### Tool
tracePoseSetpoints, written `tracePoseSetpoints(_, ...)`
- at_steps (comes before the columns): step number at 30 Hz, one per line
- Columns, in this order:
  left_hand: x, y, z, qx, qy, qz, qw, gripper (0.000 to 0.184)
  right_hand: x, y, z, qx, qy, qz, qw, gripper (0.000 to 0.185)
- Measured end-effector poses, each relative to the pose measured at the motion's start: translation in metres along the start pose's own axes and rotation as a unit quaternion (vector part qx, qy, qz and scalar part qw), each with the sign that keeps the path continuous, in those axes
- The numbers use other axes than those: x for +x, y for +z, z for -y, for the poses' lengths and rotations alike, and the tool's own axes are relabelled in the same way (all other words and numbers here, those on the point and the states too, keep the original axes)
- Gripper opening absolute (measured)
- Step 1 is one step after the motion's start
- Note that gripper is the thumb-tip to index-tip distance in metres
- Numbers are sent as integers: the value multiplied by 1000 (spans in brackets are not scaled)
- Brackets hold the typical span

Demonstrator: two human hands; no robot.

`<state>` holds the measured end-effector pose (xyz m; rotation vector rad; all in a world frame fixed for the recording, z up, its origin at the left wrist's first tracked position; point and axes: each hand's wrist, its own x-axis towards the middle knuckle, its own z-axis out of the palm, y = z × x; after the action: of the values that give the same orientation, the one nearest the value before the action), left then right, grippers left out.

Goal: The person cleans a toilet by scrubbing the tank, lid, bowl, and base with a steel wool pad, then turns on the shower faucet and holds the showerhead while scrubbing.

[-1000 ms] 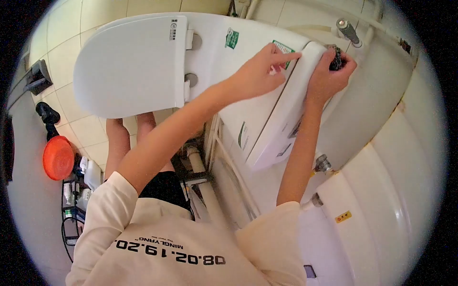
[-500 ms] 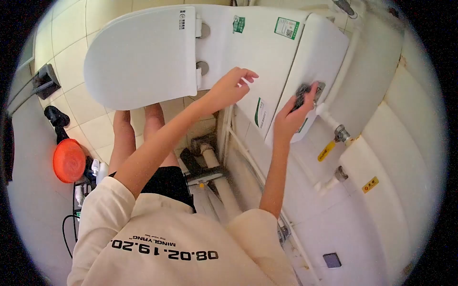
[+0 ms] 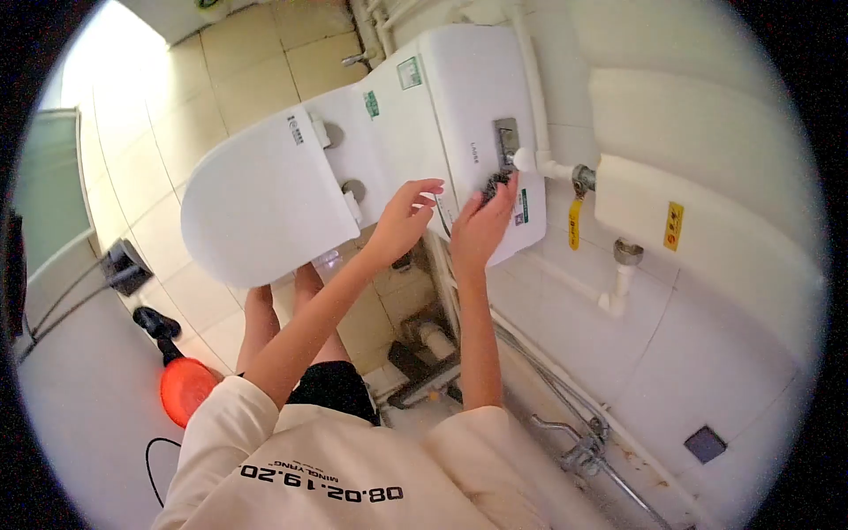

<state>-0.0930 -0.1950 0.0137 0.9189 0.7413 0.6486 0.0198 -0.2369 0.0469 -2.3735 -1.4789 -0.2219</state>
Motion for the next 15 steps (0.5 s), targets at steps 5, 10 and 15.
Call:
tracePoseSetpoints(5, 2, 5, -10, 85, 40, 21, 995, 41, -33, -15, -27, 6, 63, 0, 998, 35)
tracePoseSetpoints(10, 10, 9, -43, 269, 185, 37, 944, 46, -43, -24, -43, -15, 82, -26, 996, 38)
tracePoseSetpoints(15, 36, 22, -40, 450, 282, 56, 846, 45, -4, 12, -9, -47, 139, -68, 987, 44)
